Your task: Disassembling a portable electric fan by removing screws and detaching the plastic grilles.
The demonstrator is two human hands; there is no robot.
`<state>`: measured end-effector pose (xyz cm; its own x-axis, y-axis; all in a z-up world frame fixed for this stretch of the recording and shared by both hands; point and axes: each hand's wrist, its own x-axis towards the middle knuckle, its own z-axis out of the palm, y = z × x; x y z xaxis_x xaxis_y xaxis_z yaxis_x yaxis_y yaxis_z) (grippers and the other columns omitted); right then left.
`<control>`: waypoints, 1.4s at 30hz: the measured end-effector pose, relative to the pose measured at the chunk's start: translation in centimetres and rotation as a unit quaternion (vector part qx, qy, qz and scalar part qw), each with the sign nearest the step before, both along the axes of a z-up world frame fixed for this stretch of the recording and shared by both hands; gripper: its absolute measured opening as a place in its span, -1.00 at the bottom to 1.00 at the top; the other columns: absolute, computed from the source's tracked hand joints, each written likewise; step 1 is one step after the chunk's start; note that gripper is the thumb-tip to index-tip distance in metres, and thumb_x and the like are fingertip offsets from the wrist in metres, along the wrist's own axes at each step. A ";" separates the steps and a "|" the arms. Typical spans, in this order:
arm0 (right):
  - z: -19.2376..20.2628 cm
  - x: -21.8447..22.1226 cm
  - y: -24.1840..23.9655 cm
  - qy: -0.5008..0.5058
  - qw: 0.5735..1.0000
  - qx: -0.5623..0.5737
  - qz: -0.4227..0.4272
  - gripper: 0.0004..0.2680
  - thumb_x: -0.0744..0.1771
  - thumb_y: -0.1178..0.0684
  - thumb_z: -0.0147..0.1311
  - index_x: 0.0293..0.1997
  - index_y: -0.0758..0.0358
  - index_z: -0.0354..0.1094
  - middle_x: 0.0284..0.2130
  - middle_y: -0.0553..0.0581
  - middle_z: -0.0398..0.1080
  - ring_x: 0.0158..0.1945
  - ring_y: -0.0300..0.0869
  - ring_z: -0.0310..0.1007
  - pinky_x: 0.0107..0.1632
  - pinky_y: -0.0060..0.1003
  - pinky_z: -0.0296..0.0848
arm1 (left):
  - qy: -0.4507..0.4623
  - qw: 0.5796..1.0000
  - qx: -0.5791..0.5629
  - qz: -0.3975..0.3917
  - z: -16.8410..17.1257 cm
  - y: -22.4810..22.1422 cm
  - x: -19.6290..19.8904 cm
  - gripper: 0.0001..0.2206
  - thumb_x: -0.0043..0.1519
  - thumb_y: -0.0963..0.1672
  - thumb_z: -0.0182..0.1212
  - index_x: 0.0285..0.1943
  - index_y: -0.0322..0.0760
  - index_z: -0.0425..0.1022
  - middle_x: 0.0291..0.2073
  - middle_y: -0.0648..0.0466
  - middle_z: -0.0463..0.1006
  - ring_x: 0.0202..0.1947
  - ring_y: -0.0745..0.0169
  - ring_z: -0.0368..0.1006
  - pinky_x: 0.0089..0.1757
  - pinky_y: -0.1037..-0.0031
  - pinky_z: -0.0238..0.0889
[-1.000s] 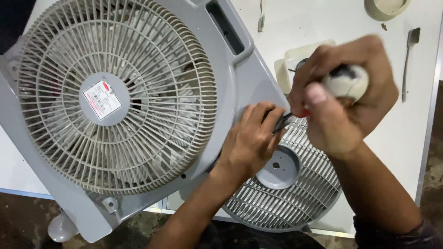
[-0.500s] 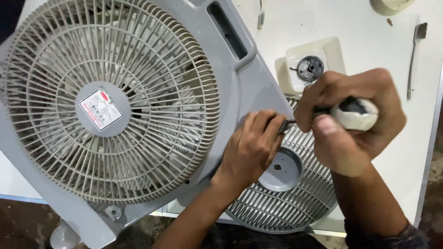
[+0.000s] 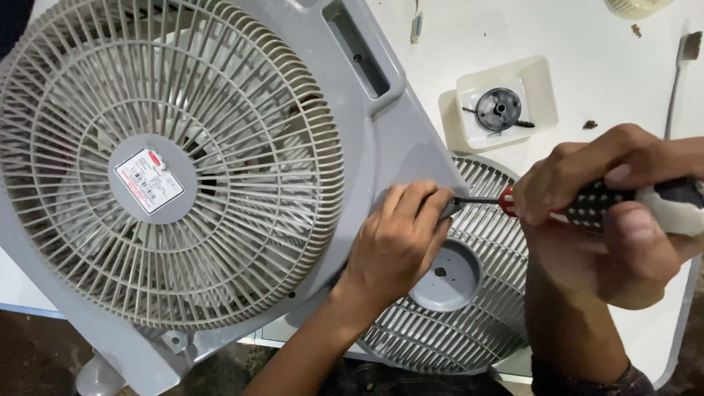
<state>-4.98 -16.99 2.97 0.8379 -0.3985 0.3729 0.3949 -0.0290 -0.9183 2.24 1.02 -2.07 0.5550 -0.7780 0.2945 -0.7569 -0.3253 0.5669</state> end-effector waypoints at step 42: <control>6.9 -0.7 -1.4 0.200 0.884 -0.398 0.141 -0.59 0.22 -0.11 -0.23 -0.09 0.50 0.34 0.20 0.54 0.33 0.33 0.25 0.42 0.12 -0.02 0.54 | 0.002 0.999 -0.038 0.015 -0.6 -0.6 -0.3 -0.72 0.30 -0.22 0.29 0.15 -0.39 0.39 -0.08 -0.09 0.42 -0.17 -0.06 0.38 -0.23 0.20 0.39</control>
